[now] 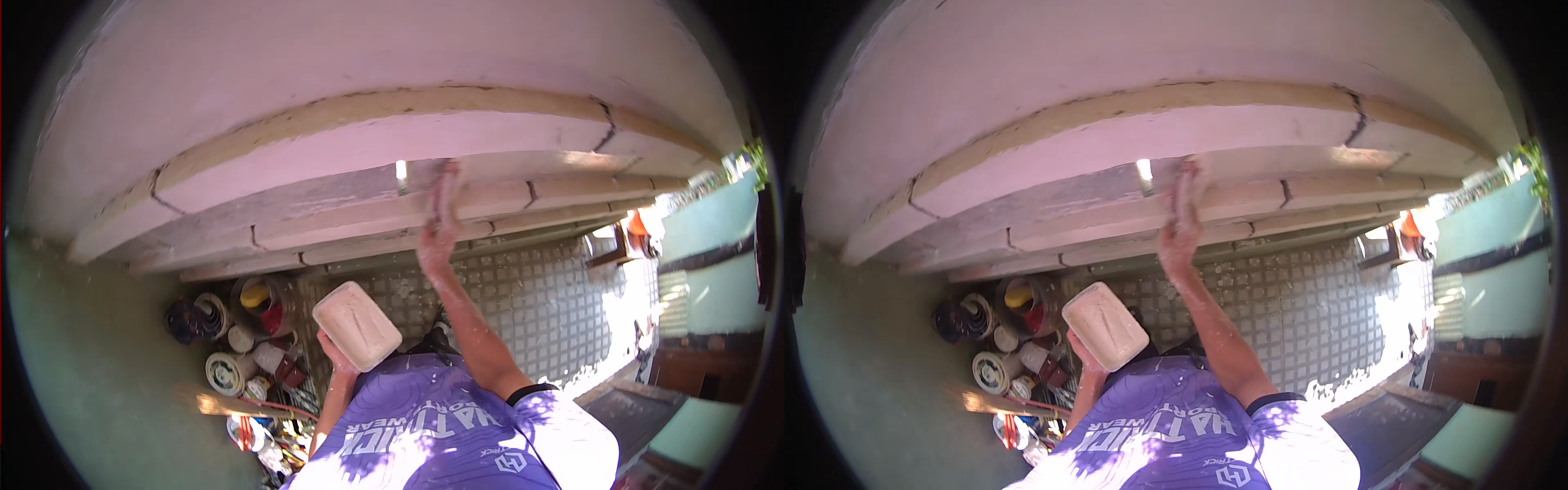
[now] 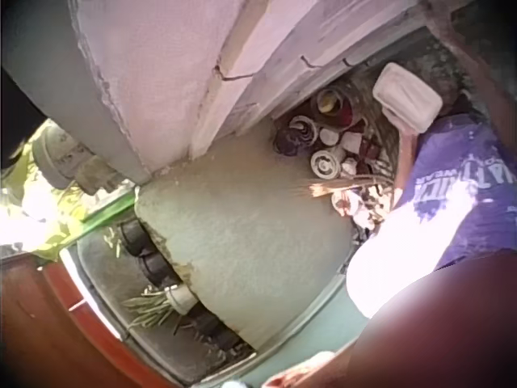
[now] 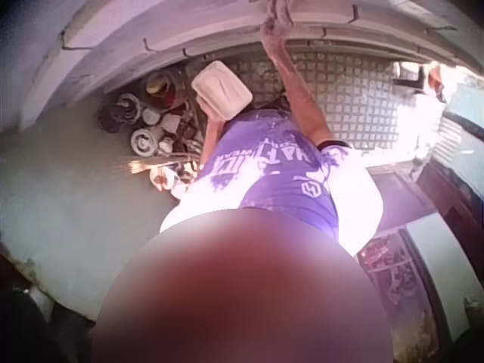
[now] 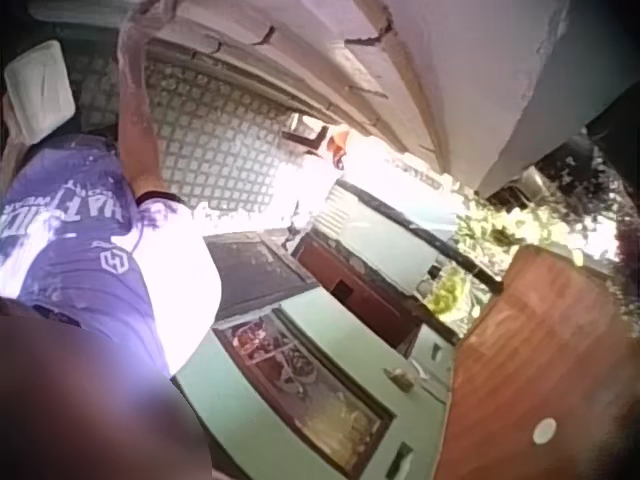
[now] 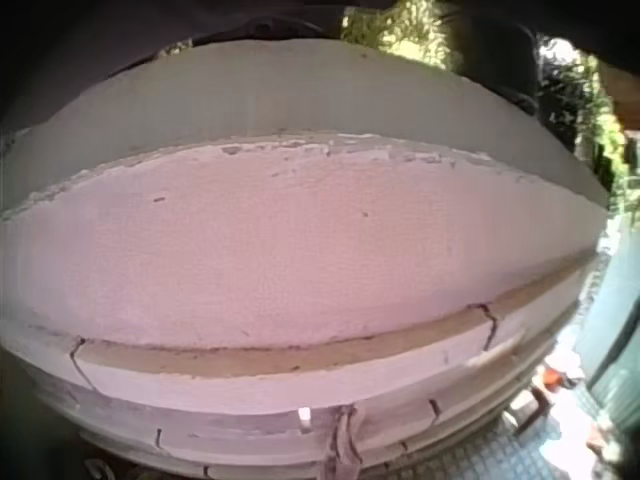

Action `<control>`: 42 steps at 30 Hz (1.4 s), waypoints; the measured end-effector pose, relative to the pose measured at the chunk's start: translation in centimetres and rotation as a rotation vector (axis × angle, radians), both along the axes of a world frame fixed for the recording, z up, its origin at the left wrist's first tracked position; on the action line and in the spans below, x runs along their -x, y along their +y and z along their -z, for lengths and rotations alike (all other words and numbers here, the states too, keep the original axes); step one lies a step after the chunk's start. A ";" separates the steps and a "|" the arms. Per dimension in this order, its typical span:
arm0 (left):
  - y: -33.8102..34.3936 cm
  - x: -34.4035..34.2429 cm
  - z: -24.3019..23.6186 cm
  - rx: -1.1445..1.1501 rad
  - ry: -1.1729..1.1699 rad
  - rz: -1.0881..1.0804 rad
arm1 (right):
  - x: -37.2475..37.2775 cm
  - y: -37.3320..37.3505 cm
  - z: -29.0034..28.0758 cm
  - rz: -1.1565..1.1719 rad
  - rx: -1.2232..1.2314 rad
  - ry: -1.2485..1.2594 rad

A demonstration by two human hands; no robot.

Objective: Applying putty or plaster to a wall to fill gaps or repair the surface.

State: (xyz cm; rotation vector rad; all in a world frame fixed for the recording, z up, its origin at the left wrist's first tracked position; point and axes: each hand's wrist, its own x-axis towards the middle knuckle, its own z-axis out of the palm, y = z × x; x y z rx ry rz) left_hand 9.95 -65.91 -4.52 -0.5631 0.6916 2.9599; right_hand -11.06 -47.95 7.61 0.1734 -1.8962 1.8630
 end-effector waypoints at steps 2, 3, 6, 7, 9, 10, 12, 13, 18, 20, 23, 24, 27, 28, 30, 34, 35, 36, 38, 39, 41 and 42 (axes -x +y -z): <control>-1.0 0.5 -0.7 -0.005 0.018 0.044 | -2.0 -1.4 2.4 -0.150 -0.083 -0.048; -1.5 0.9 -1.4 0.019 0.006 0.051 | -2.0 -1.1 4.9 -0.096 -0.286 0.187; -4.2 1.5 -0.3 0.051 0.047 0.109 | -2.2 0.5 2.6 -0.060 -0.055 0.473; -5.0 1.8 0.0 0.060 0.095 0.136 | -1.8 1.5 2.1 -0.026 -0.068 0.476; -6.2 2.6 0.6 0.019 0.086 0.188 | -0.4 3.8 1.2 0.503 -0.201 0.229; -6.5 3.0 0.6 0.026 0.067 0.207 | 0.6 4.3 0.8 0.537 -0.208 0.230; -7.1 3.7 0.4 0.034 0.051 0.249 | 2.7 3.9 0.3 0.618 -0.186 0.330; -7.6 3.9 0.1 0.049 0.057 0.282 | 2.6 2.4 0.2 0.638 -0.189 0.330; -9.6 4.5 0.2 0.064 0.061 0.376 | -1.3 -5.7 2.1 0.025 -0.310 0.286; -10.1 4.8 0.3 0.087 0.059 0.400 | -2.6 -5.7 2.5 -0.003 -0.331 0.415; -10.6 4.9 0.7 0.039 0.076 0.401 | -3.5 -4.3 0.6 0.102 -0.237 0.492; -10.9 5.0 1.2 0.038 0.077 0.397 | -4.1 -3.7 -3.0 0.287 -0.270 0.219; -10.4 5.3 1.4 0.021 0.074 0.420 | -0.9 0.0 -1.4 0.713 -0.327 0.136; -10.0 5.4 1.0 0.012 0.088 0.436 | 0.7 0.9 0.7 0.922 -0.349 0.333; -10.4 5.5 1.1 0.003 0.097 0.441 | 1.1 -1.6 1.6 0.819 -0.279 0.308; -11.1 5.7 1.8 0.049 0.111 0.450 | -1.4 -3.3 2.2 0.738 -0.425 0.353; -11.2 5.8 1.7 0.044 0.086 0.430 | -2.1 -2.8 2.1 0.832 -0.603 0.379; -11.0 5.9 2.0 0.041 0.088 0.434 | -2.4 -1.8 3.4 0.793 -0.459 0.388; -11.6 5.5 3.1 -0.040 0.140 0.423 | -3.7 -0.8 1.6 0.838 -0.505 0.359; -11.4 5.6 3.1 -0.042 0.138 0.416 | -4.0 0.0 0.7 0.910 -0.560 0.333; -10.8 5.9 2.7 0.000 0.103 0.384 | -2.5 1.6 0.3 0.875 -0.463 0.273; -10.5 6.0 2.5 0.000 0.102 0.375 | -2.0 1.7 -0.3 0.840 -0.367 0.214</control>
